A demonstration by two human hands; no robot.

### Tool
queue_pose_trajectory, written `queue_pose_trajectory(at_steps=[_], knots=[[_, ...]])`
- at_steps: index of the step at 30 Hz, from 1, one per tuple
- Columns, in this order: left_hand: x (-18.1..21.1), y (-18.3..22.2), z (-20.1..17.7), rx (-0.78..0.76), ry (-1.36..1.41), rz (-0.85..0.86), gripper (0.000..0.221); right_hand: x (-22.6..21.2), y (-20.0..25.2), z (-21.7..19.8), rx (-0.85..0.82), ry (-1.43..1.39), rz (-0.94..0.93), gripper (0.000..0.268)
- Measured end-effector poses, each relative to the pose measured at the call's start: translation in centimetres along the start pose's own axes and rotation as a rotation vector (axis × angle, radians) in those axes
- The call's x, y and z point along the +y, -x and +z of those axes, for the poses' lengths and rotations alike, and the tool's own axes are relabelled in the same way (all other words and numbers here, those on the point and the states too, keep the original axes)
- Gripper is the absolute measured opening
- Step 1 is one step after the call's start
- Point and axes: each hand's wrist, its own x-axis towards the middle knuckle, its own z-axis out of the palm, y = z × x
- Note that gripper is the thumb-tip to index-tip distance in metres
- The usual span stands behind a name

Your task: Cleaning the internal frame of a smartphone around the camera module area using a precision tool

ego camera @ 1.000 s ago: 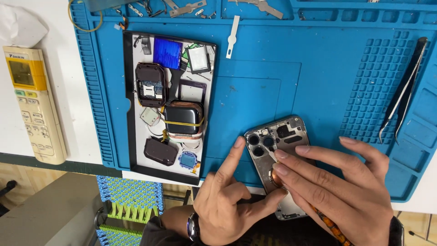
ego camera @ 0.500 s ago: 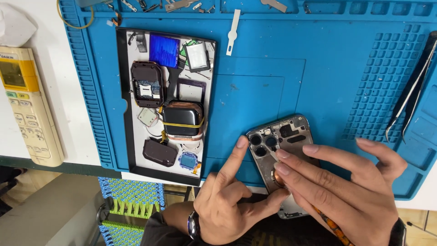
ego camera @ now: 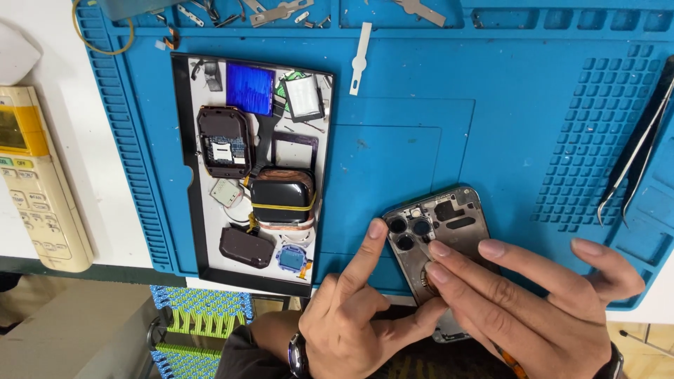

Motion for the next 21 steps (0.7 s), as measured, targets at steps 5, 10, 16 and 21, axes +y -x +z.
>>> queue_pose_trajectory(at_steps=[5,10,16,21], knots=[[-0.4,0.4,0.2,-0.029,-0.006,-0.001,0.046,-0.4,-0.3,-0.7,-0.113,0.003,0.010,0.030],[-0.4,0.4,0.3,-0.022,-0.002,-0.008,0.046,-1.1,-0.8,-0.8,-0.122,0.022,0.058,0.029],[-0.6,0.8,0.5,-0.048,0.004,-0.003,0.050,-0.6,-0.4,-0.6,-0.102,0.042,0.030,0.030],[-0.6,1.2,0.5,-0.078,-0.036,-0.012,0.048,0.2,0.0,-0.3,-0.082,0.080,-0.046,0.032]])
